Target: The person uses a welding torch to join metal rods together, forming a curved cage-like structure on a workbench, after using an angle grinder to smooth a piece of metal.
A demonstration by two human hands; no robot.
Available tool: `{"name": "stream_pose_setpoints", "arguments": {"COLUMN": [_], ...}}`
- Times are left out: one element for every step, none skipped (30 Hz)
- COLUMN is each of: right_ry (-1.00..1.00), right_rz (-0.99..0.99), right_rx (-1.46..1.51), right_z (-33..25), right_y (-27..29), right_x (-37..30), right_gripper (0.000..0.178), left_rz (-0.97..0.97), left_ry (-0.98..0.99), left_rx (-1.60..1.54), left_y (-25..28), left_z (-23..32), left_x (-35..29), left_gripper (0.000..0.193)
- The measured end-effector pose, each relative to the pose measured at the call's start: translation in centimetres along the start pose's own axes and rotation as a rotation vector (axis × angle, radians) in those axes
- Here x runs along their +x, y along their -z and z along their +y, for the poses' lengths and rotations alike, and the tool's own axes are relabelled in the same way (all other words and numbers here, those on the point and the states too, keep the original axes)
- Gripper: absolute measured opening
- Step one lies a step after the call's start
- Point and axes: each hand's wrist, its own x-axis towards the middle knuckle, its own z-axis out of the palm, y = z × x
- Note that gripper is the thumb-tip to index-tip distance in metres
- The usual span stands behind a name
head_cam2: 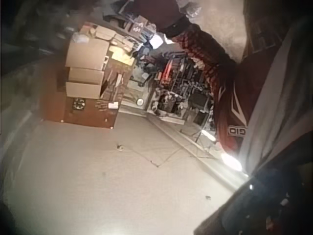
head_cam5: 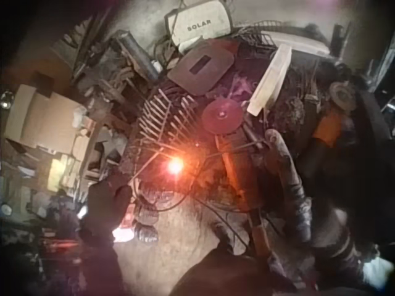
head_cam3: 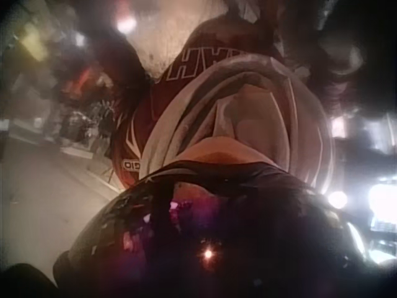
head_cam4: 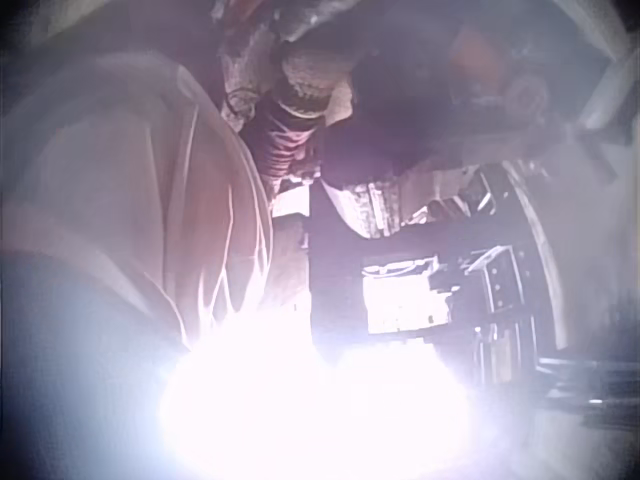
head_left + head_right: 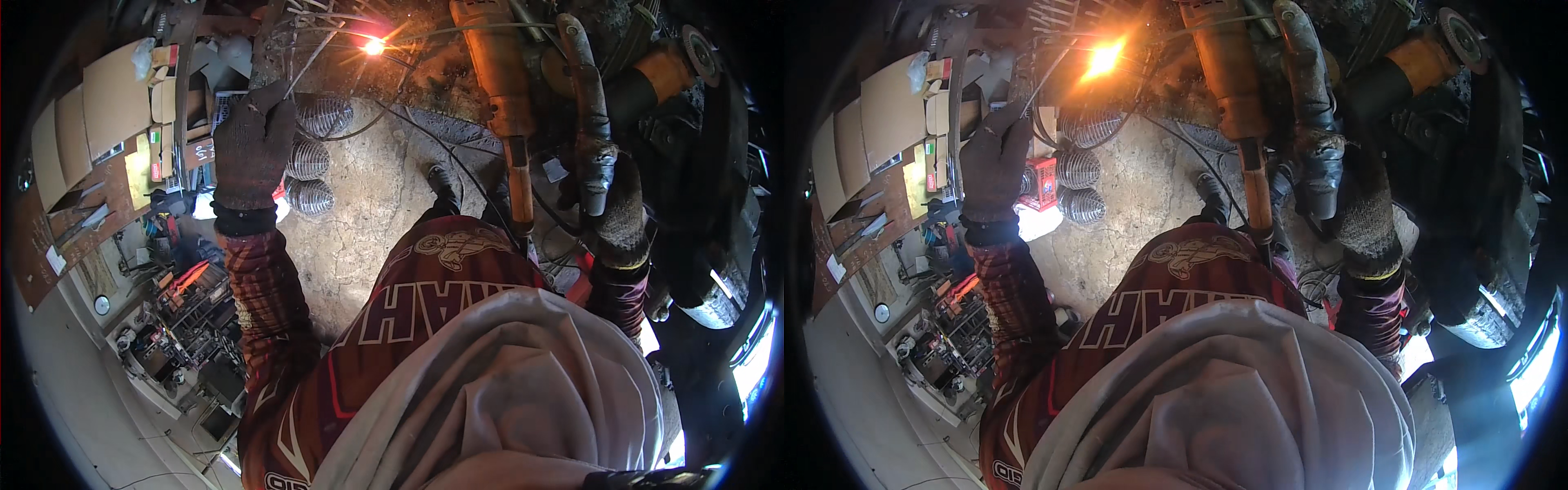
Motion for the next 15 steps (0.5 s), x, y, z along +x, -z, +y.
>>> {"name": "stream_pose_setpoints", "arguments": {"right_ry": [0.014, -0.015, -0.016, -0.016, 0.014, 0.049, 0.087, 0.131, 0.118, 0.116, 0.118, 0.121, 0.122, 0.122, 0.012], "right_rz": [0.002, 0.025, 0.022, 0.019, -0.009, -0.05, -0.089, -0.141, -0.206, -0.256, -0.307, -0.295, -0.284, -0.274, -0.204], "right_rx": [0.009, 0.066, 0.072, 0.077, 0.03, -0.037, -0.102, -0.188, -0.257, -0.331, -0.403, -0.427, -0.45, -0.471, -0.03], "right_z": [0.2, 0.2, 0.2, 0.1, -0.4, -0.3, -0.2, 1.1, 1.6, 2.2, 2.8, 3.0, 3.3, 3.5, 3.8], "right_y": [0.0, -0.1, -0.2, -0.3, -0.6, -0.4, -0.2, 1.1, 2.3, 3.6, 4.8, 5.0, 5.2, 5.4, 4.9], "right_x": [0.0, -0.1, 0.0, 0.1, 0.3, 0.5, 0.7, 0.7, 0.9, 1.0, 1.2, 1.1, 0.9, 0.8, 0.6], "right_gripper": [0.047, 0.045, 0.042, 0.04, 0.037, 0.036, 0.034, 0.034, 0.034, 0.035, 0.036, 0.036, 0.037, 0.038, 0.037], "left_rz": [-0.007, -0.014, -0.007, 0.0, 0.007, -0.02, -0.047, -0.074, -0.034, 0.006, 0.047, 0.088, 0.129, 0.103, 0.076], "left_ry": [0.004, 0.007, -0.017, -0.041, -0.066, -0.029, 0.007, 0.043, 0.066, 0.071, 0.078, 0.08, 0.084, 0.133, 0.183], "left_rx": [0.005, 0.01, 0.014, 0.019, 0.023, 0.029, 0.035, 0.041, 0.072, 0.094, 0.117, 0.135, 0.154, 0.154, 0.154], "left_y": [-0.1, -0.2, -0.2, -0.2, -0.3, -0.2, -0.1, -0.1, 0.2, -0.2, -0.7, -1.3, -1.7, -1.8, -1.5], "left_z": [-0.4, -0.6, -0.7, -0.7, -0.7, -0.7, -0.6, -0.7, -0.8, -1.7, -2.8, -3.7, -4.3, -4.8, -4.6], "left_x": [-0.2, -0.2, -0.1, 0.0, 0.1, 0.1, 0.1, 0.2, -0.6, -1.2, -1.9, -2.3, -2.6, -2.9, -2.8], "left_gripper": [0.022, 0.023, 0.023, 0.024, 0.025, 0.024, 0.023, 0.023, 0.023, 0.024, 0.024, 0.025, 0.025, 0.025, 0.026]}}
